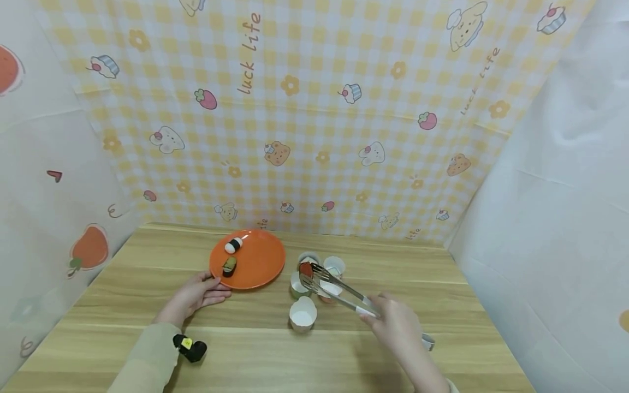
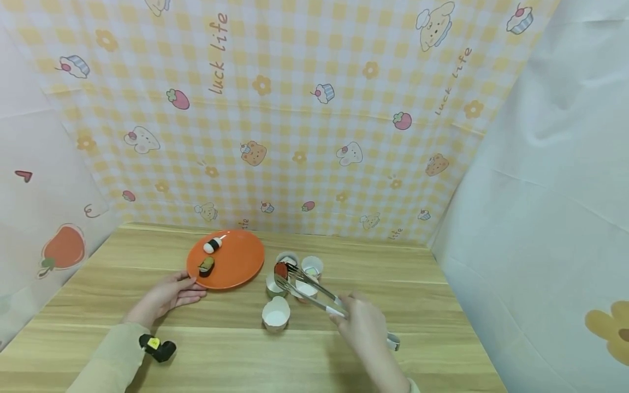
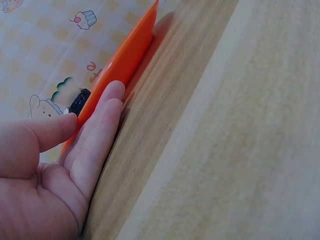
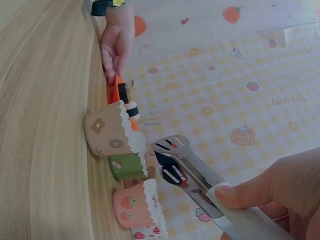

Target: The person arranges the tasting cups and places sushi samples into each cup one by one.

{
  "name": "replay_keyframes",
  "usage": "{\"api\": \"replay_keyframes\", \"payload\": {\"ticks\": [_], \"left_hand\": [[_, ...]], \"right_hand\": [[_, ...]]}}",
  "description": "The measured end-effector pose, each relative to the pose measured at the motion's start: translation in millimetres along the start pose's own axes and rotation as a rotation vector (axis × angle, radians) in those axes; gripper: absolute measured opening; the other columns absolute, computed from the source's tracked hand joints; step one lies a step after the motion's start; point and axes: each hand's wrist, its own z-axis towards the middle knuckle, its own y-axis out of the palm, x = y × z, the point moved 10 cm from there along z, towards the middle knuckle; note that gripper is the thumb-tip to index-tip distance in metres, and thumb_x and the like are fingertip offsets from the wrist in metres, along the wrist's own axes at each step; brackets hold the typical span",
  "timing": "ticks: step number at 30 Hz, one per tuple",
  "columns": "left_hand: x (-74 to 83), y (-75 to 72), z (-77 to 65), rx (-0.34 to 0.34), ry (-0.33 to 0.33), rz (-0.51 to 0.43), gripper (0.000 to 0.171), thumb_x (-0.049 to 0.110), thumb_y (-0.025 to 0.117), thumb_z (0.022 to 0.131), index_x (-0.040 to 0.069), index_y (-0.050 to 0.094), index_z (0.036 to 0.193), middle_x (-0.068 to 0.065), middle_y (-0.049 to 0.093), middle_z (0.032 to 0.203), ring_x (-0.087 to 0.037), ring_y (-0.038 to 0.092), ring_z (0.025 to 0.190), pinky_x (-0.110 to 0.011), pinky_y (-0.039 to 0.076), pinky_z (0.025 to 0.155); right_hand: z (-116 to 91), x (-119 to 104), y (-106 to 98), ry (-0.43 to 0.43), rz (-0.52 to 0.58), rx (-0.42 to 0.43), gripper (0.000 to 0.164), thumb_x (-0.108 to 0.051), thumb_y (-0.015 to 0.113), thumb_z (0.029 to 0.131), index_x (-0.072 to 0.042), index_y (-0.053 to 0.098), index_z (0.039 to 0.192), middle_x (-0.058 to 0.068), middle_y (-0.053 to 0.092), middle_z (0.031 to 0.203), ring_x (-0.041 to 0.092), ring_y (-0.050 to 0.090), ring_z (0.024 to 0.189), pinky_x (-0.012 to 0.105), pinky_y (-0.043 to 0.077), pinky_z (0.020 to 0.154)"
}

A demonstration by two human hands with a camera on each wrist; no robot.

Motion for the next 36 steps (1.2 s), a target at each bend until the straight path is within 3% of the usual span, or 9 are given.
{"api": "replay_keyframes", "payload": {"ticks": [18,36], "left_hand": [[0.8,1.1,-0.3,-0.003,0.007,0.008,0.051,0.007,0.033,0.105,-0.016,0.007,0.143,-0.015,0.067,0.096,-0.025,0.069,0.087,-0.038,0.056,0.081],[1.5,0.6,-2.0,0.007,0.002,0.009,0.049,0.008,0.034,0.105,-0.015,0.011,0.142,-0.016,0.067,0.097,-0.026,0.069,0.088,-0.038,0.056,0.082]], "right_hand": [[-1.2,-3.2,5.1,-0.033,-0.009,0.004,0.041,-0.022,0.085,0.069,-0.005,0.072,0.104,0.008,0.068,0.093,0.001,0.040,0.047,0.013,0.037,0.041],[-0.5,-6.1,7.6,-0.067,-0.022,0.000,0.043,-0.024,0.086,0.068,-0.004,0.072,0.104,0.013,0.068,0.100,0.000,0.042,0.048,0.013,0.041,0.044]]}}
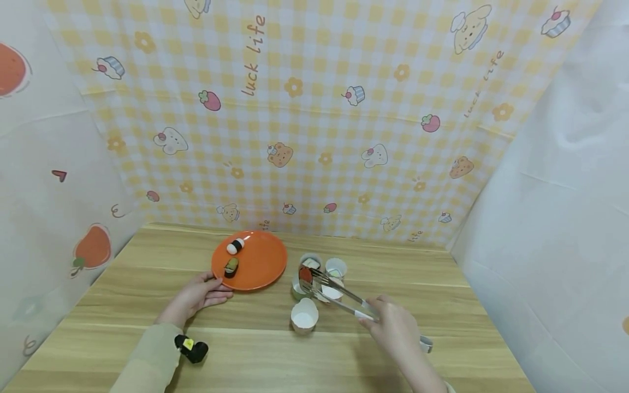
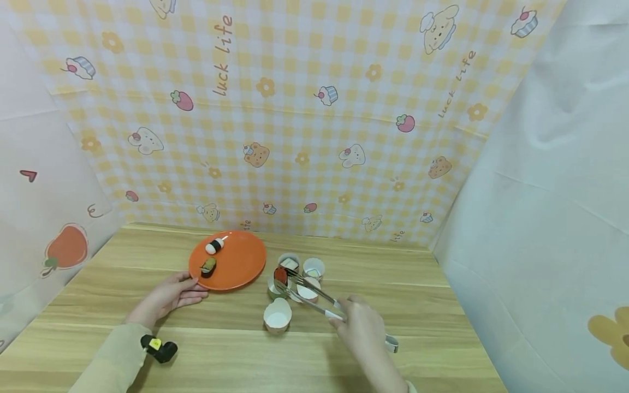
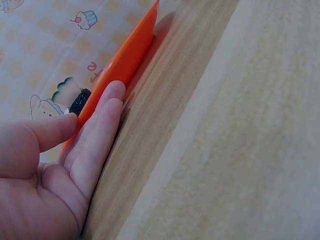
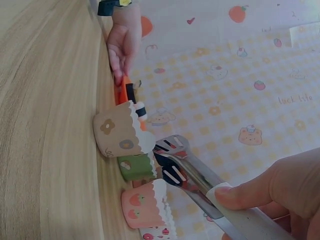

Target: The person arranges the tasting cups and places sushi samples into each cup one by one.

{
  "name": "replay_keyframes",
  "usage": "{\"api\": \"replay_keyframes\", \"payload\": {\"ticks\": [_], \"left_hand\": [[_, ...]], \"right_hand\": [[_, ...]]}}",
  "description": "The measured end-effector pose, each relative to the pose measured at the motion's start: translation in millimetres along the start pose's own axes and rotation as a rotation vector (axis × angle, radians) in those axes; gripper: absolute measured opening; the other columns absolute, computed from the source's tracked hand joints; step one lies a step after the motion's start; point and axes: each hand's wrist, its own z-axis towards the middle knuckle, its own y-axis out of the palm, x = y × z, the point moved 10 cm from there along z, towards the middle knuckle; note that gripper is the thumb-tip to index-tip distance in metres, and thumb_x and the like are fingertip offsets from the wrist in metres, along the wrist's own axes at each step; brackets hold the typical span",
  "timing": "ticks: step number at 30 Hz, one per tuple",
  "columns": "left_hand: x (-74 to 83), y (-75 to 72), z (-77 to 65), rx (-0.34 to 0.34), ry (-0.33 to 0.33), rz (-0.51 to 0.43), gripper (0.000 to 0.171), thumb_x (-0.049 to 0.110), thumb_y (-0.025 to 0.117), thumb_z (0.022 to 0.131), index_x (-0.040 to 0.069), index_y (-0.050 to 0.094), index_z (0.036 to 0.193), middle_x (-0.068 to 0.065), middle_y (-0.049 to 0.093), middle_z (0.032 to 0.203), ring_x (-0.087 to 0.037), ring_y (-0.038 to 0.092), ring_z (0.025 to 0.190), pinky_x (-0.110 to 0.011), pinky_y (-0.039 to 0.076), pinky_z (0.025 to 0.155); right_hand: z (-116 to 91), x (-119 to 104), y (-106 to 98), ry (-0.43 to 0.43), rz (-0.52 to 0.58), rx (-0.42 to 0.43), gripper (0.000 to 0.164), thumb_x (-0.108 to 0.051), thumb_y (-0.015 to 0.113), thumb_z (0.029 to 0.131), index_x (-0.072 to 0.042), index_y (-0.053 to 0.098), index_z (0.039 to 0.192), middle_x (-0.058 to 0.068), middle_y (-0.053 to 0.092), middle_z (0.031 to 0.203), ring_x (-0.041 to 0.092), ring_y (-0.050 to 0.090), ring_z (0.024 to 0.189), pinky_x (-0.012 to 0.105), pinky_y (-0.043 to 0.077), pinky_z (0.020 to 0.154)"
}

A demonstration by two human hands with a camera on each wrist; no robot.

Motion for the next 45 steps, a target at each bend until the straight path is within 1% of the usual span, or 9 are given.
{"api": "replay_keyframes", "payload": {"ticks": [8,20,24,28,30,33,37,41,45], "left_hand": [[-1.0,-0.4,0.6,0.006,-0.005,-0.003,0.049,0.009,0.035,0.105,-0.014,0.012,0.142,-0.016,0.067,0.096,-0.026,0.069,0.088,-0.039,0.056,0.082],[-0.8,0.0,0.7,0.005,-0.004,-0.001,0.046,0.008,0.035,0.105,-0.014,0.015,0.140,-0.016,0.067,0.095,-0.026,0.069,0.087,-0.039,0.056,0.081],[-0.6,0.1,0.9,0.003,0.000,0.001,0.048,0.008,0.034,0.105,-0.015,0.011,0.142,-0.015,0.067,0.095,-0.025,0.069,0.087,-0.038,0.056,0.081],[-0.6,-0.6,0.9,0.003,0.003,-0.004,0.048,0.008,0.034,0.105,-0.015,0.011,0.141,-0.015,0.067,0.095,-0.025,0.069,0.087,-0.038,0.056,0.081],[-0.6,-0.6,0.9,0.001,0.004,-0.005,0.048,0.008,0.034,0.105,-0.015,0.012,0.141,-0.016,0.067,0.096,-0.025,0.069,0.087,-0.038,0.056,0.081],[-0.2,-0.4,0.8,0.000,0.004,-0.010,0.047,0.007,0.034,0.105,-0.015,0.013,0.140,-0.016,0.067,0.096,-0.025,0.069,0.087,-0.038,0.056,0.080],[0.1,-0.1,0.7,0.001,0.001,-0.013,0.046,0.007,0.034,0.105,-0.014,0.014,0.140,-0.016,0.067,0.096,-0.025,0.069,0.087,-0.038,0.056,0.080],[0.5,0.2,0.1,0.000,0.000,-0.013,0.046,0.007,0.034,0.105,-0.014,0.013,0.140,-0.016,0.067,0.096,-0.025,0.069,0.087,-0.038,0.056,0.081],[0.7,0.5,-1.1,0.000,0.001,-0.011,0.047,0.007,0.034,0.105,-0.015,0.013,0.140,-0.016,0.067,0.096,-0.026,0.069,0.088,-0.038,0.056,0.081]], "right_hand": [[0,0,0,0.000,0.009,0.002,0.043,-0.023,0.086,0.068,-0.004,0.072,0.105,0.015,0.068,0.102,0.000,0.037,0.044,0.011,0.038,0.041],[0,2,0,0.028,0.004,0.007,0.043,-0.024,0.086,0.067,-0.005,0.073,0.104,0.012,0.068,0.099,0.006,0.053,0.055,0.015,0.043,0.045],[2,2,0,0.033,0.015,0.019,0.043,-0.024,0.086,0.068,-0.005,0.072,0.104,0.013,0.068,0.102,0.019,0.065,0.069,0.027,0.054,0.053],[4,-1,-1,0.023,0.023,0.028,0.044,-0.026,0.086,0.068,-0.004,0.072,0.104,0.017,0.068,0.105,0.027,0.067,0.076,0.037,0.058,0.059],[5,-3,-2,0.018,0.023,0.033,0.044,-0.026,0.086,0.068,-0.004,0.072,0.104,0.017,0.067,0.106,0.025,0.067,0.074,0.037,0.058,0.059],[7,-6,-3,0.015,0.032,0.037,0.045,-0.026,0.086,0.068,-0.003,0.072,0.104,0.018,0.067,0.106,0.015,0.061,0.060,0.034,0.057,0.057],[9,-9,-2,0.024,0.039,0.032,0.046,-0.027,0.086,0.068,-0.005,0.072,0.106,0.016,0.067,0.105,0.002,0.048,0.051,0.021,0.050,0.051],[12,-10,0,0.035,0.051,0.026,0.048,-0.029,0.086,0.068,-0.004,0.071,0.107,0.013,0.068,0.104,0.001,0.047,0.051,0.017,0.044,0.047],[14,-10,3,0.053,0.068,0.020,0.049,-0.029,0.086,0.068,-0.004,0.071,0.108,0.014,0.067,0.106,0.005,0.051,0.052,0.021,0.047,0.049]]}}
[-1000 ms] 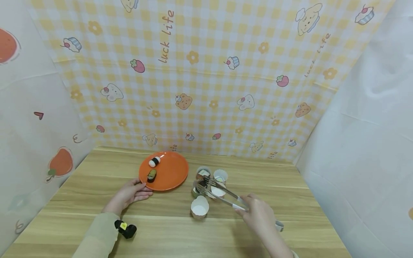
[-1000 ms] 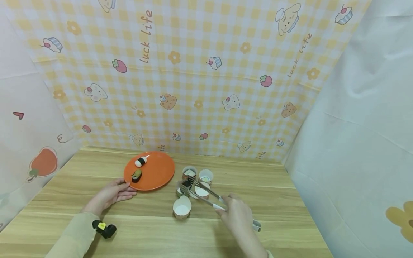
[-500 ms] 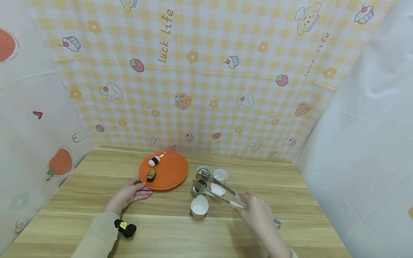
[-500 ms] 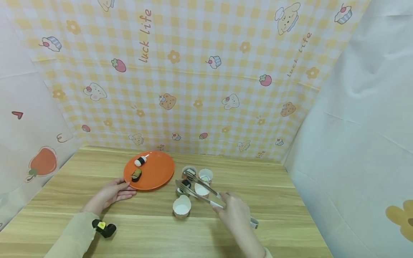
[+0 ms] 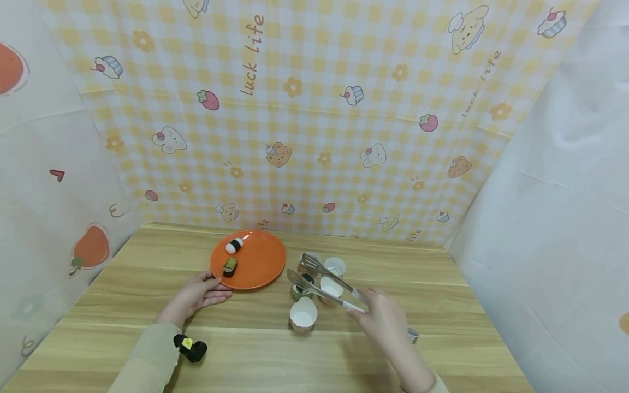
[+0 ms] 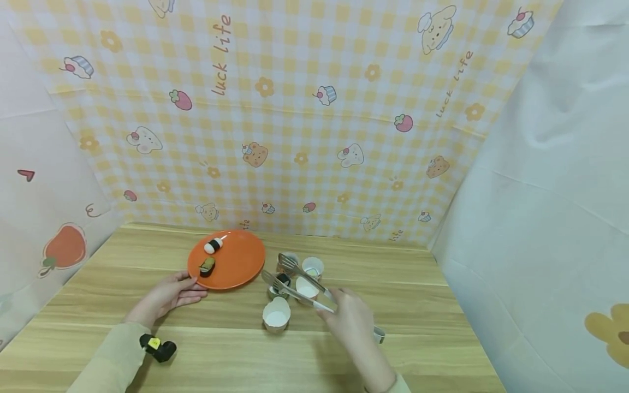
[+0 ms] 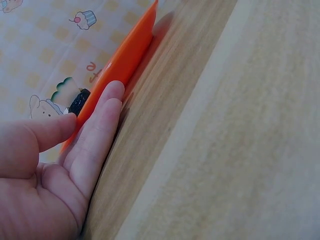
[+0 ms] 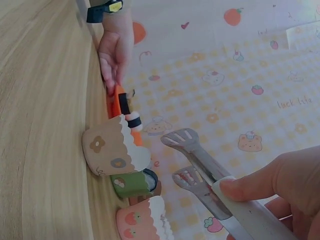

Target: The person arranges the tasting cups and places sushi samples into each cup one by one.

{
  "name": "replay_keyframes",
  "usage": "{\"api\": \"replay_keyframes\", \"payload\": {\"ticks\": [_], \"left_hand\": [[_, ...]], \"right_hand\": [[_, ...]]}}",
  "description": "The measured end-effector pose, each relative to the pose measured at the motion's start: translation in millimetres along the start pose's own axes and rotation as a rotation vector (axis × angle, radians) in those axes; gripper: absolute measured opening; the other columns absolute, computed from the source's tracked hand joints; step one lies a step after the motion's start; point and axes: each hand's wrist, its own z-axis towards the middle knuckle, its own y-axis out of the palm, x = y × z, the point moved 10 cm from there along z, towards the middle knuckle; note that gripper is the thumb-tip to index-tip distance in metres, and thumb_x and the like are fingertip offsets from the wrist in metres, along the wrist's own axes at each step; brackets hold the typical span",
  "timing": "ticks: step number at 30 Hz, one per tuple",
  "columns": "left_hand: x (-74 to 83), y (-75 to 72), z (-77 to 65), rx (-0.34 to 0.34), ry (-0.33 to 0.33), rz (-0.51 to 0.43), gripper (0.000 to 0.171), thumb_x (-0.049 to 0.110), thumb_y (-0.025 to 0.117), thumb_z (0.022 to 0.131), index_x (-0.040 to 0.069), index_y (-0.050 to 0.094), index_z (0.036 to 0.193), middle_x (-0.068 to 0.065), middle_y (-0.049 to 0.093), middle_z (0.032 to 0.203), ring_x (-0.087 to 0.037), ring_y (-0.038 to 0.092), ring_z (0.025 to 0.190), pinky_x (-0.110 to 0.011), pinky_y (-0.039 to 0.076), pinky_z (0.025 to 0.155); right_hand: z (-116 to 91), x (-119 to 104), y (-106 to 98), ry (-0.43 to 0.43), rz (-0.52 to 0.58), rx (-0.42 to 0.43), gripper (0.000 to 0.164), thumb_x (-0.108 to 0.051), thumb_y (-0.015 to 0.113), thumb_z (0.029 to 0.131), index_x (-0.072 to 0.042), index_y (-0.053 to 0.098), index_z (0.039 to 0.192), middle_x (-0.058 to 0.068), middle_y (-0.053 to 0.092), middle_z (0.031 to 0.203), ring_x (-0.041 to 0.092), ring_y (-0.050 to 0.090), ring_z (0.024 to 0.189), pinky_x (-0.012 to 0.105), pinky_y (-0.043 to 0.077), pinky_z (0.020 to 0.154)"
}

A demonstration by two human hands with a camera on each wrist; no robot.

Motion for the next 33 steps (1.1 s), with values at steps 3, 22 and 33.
{"api": "replay_keyframes", "payload": {"ticks": [3,22,33], "left_hand": [[-0.2,0.3,-0.7,0.001,0.000,0.000,0.047,0.008,0.035,0.105,-0.015,0.013,0.140,-0.016,0.067,0.096,-0.026,0.069,0.088,-0.039,0.056,0.081],[-1.0,-0.3,0.2,0.011,-0.012,0.004,0.045,0.008,0.035,0.105,-0.014,0.015,0.140,-0.015,0.067,0.095,-0.025,0.069,0.087,-0.039,0.056,0.081],[-1.7,-0.4,-0.1,0.014,-0.017,0.014,0.047,0.008,0.036,0.105,-0.015,0.014,0.140,-0.015,0.067,0.095,-0.026,0.069,0.087,-0.039,0.056,0.081]], "right_hand": [[3,-1,1,0.005,0.001,0.005,0.051,-0.030,0.086,0.067,-0.006,0.071,0.109,0.013,0.068,0.107,0.013,0.060,0.062,0.028,0.052,0.054],[22,-21,12,-0.037,0.016,0.028,0.056,-0.041,0.082,0.071,-0.007,0.070,0.113,0.011,0.068,0.103,0.013,0.057,0.064,0.029,0.050,0.052],[35,-32,22,-0.009,0.068,-0.008,0.056,-0.042,0.082,0.071,-0.006,0.070,0.112,0.012,0.067,0.104,0.028,0.065,0.085,0.040,0.055,0.063]]}}
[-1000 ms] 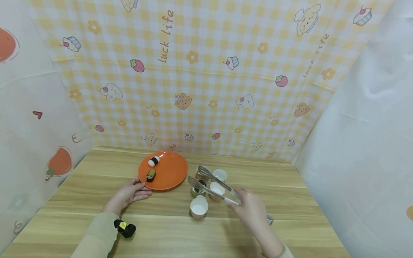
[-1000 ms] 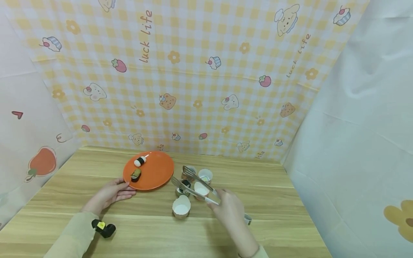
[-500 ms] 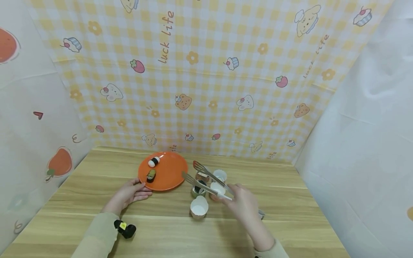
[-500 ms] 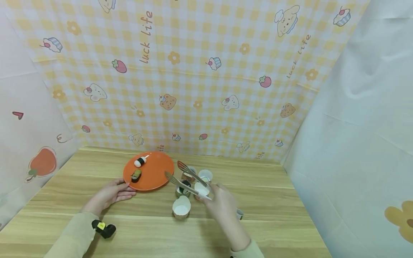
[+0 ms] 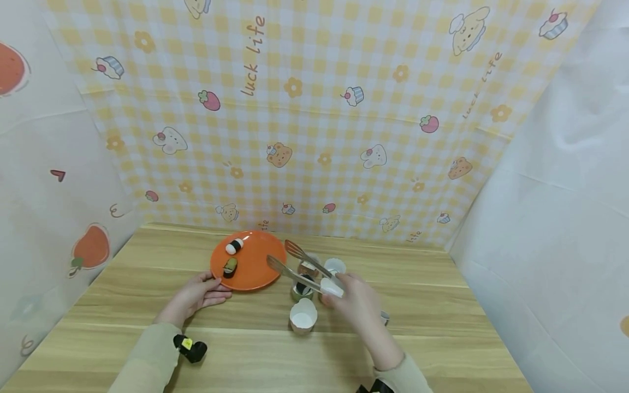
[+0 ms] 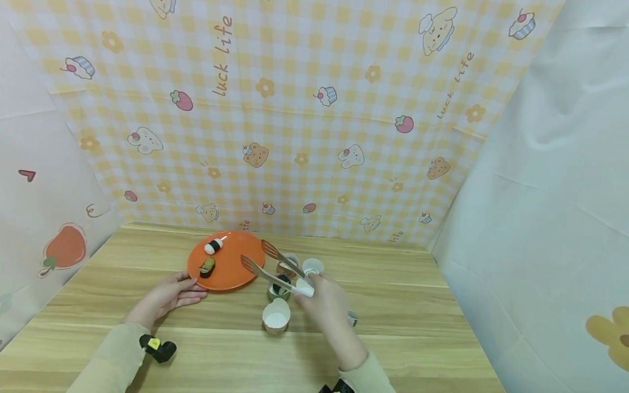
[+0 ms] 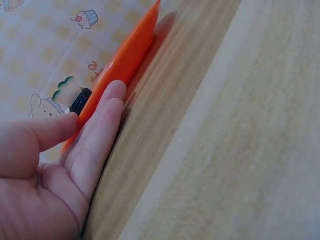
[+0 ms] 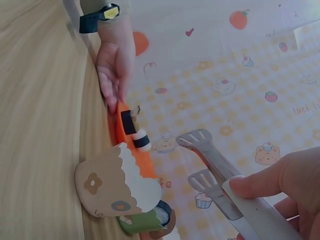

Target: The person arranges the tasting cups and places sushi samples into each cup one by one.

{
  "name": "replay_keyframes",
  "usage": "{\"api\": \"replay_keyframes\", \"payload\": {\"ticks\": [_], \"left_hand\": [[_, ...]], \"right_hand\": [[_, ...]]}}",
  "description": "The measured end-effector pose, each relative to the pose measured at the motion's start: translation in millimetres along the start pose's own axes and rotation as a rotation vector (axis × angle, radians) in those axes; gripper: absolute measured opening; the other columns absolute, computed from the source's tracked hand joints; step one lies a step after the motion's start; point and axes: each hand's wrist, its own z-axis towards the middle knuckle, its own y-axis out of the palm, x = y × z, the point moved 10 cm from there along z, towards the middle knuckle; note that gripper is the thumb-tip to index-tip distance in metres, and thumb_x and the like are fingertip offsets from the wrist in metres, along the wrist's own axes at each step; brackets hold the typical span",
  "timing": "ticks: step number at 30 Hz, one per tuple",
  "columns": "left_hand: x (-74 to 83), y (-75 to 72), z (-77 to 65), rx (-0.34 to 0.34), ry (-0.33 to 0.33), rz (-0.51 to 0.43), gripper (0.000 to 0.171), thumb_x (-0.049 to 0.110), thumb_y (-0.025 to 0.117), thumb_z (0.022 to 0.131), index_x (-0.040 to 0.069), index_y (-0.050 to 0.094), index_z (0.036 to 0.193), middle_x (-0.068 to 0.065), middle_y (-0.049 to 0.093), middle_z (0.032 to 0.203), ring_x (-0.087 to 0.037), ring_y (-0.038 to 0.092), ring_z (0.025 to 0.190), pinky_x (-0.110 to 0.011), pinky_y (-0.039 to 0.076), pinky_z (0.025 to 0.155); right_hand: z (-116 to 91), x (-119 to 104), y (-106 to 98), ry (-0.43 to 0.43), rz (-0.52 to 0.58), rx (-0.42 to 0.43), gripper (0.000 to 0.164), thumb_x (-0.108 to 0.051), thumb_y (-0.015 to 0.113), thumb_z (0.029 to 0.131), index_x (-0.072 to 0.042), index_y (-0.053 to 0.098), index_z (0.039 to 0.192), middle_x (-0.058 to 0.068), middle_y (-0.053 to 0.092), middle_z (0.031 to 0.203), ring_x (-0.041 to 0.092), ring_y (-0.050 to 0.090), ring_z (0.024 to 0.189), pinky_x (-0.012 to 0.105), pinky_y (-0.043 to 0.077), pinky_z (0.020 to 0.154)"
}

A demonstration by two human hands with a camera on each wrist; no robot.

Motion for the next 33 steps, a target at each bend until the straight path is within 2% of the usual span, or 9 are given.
{"api": "replay_keyframes", "payload": {"ticks": [5,16,20,25,28,33], "left_hand": [[-0.2,0.1,0.3,-0.001,-0.003,-0.011,0.047,0.008,0.036,0.105,-0.014,0.015,0.140,-0.015,0.067,0.094,-0.026,0.069,0.087,-0.039,0.056,0.081],[-2.0,-1.6,0.3,0.010,-0.010,-0.021,0.049,0.008,0.036,0.105,-0.014,0.013,0.141,-0.016,0.067,0.095,-0.027,0.069,0.087,-0.040,0.056,0.081],[-2.6,-1.9,1.4,0.004,-0.011,-0.020,0.048,0.009,0.037,0.105,-0.014,0.014,0.140,-0.015,0.067,0.095,-0.027,0.069,0.087,-0.041,0.056,0.082],[-3.2,-3.8,3.1,0.007,-0.011,-0.019,0.045,0.009,0.037,0.105,-0.014,0.017,0.139,-0.015,0.067,0.094,-0.026,0.069,0.087,-0.040,0.056,0.081],[-2.6,-3.3,3.9,0.000,-0.003,-0.016,0.045,0.009,0.037,0.105,-0.014,0.017,0.139,-0.015,0.067,0.095,-0.026,0.069,0.087,-0.040,0.056,0.081],[-1.9,-2.3,4.2,-0.007,0.000,-0.010,0.045,0.008,0.037,0.105,-0.015,0.017,0.138,-0.015,0.067,0.096,-0.026,0.069,0.087,-0.041,0.056,0.081]], "right_hand": [[7,-4,6,0.028,0.028,-0.023,0.051,-0.034,0.081,0.074,-0.006,0.069,0.114,0.014,0.066,0.109,0.031,0.065,0.092,0.044,0.055,0.067],[18,-20,17,-0.009,0.045,0.002,0.052,-0.039,0.080,0.077,-0.004,0.069,0.114,0.012,0.067,0.110,0.029,0.065,0.092,0.040,0.056,0.065],[22,-26,23,0.002,0.038,-0.002,0.053,-0.040,0.080,0.076,-0.005,0.069,0.114,0.009,0.067,0.105,0.024,0.065,0.083,0.033,0.053,0.058],[32,-32,29,0.038,0.062,-0.036,0.052,-0.041,0.079,0.077,-0.012,0.068,0.119,0.005,0.066,0.092,0.018,0.056,0.070,0.029,0.044,0.048],[38,-34,31,0.048,0.075,-0.044,0.050,-0.040,0.078,0.078,-0.013,0.068,0.118,0.006,0.066,0.092,0.019,0.057,0.073,0.032,0.045,0.051],[45,-38,33,0.049,0.062,-0.043,0.046,-0.042,0.077,0.076,-0.011,0.071,0.109,0.007,0.068,0.095,0.020,0.059,0.079,0.034,0.048,0.058]]}}
